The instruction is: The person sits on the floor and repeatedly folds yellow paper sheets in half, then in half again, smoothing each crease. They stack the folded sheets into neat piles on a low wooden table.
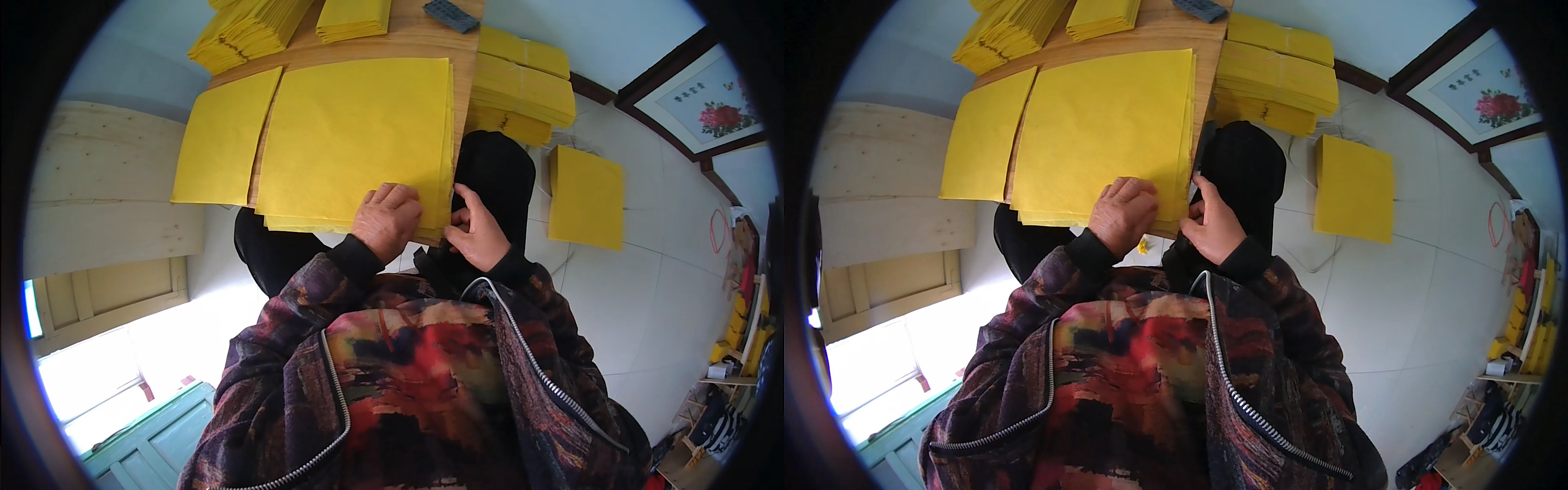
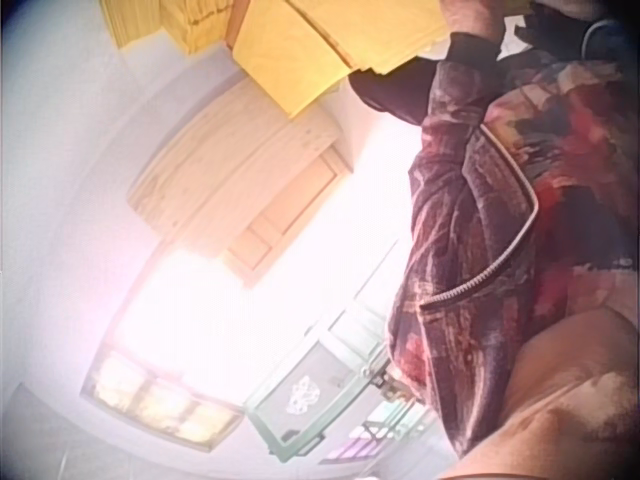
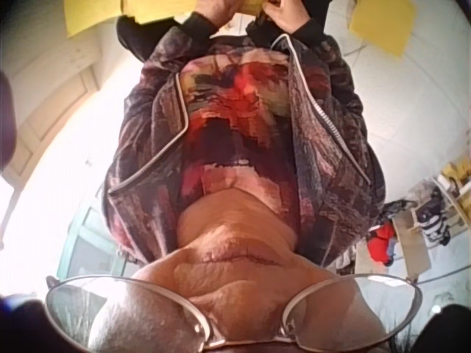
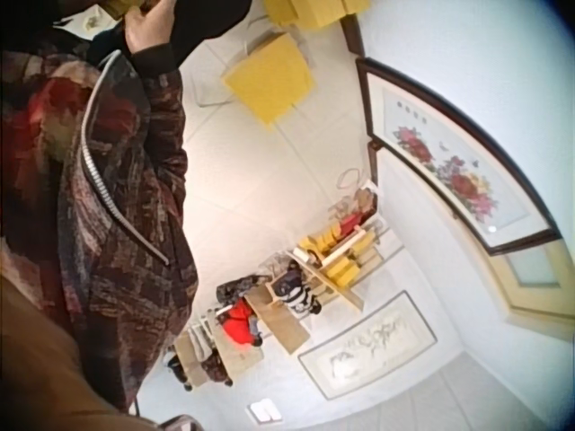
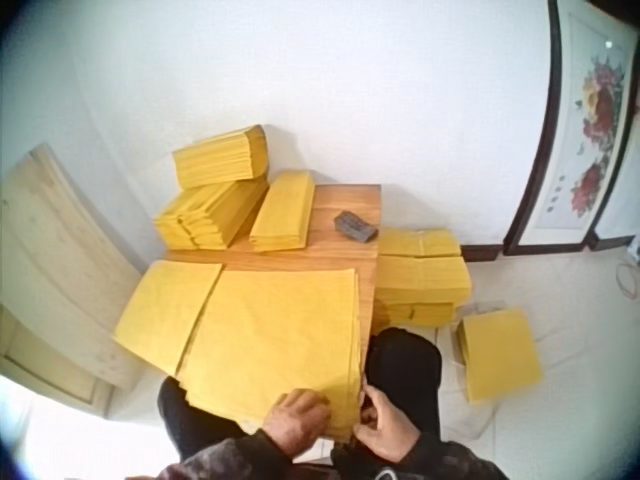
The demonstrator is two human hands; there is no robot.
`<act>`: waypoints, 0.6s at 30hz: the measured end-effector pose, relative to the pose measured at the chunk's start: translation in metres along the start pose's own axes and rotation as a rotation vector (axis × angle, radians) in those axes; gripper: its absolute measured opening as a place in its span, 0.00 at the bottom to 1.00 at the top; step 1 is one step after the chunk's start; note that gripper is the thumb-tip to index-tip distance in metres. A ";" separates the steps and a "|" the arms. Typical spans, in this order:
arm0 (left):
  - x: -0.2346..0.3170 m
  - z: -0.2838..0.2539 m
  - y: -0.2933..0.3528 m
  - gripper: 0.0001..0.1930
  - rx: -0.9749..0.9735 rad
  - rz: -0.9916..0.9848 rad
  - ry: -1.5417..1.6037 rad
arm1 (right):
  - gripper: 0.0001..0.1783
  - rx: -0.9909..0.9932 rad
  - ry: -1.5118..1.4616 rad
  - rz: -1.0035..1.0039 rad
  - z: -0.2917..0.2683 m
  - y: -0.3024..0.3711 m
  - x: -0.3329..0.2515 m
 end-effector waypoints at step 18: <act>0.011 0.000 0.003 0.08 0.061 0.148 -0.152 | 0.31 0.120 0.078 -0.070 -0.002 -0.001 -0.009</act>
Point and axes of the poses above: each hand's wrist, its own y-axis away from the middle knuckle, its own z-axis out of the palm, x = y × z, the point moved 5 cm from there along -y, towards the middle knuckle, and after that the axes turned 13 degrees about -z, right-handed, at the moved point
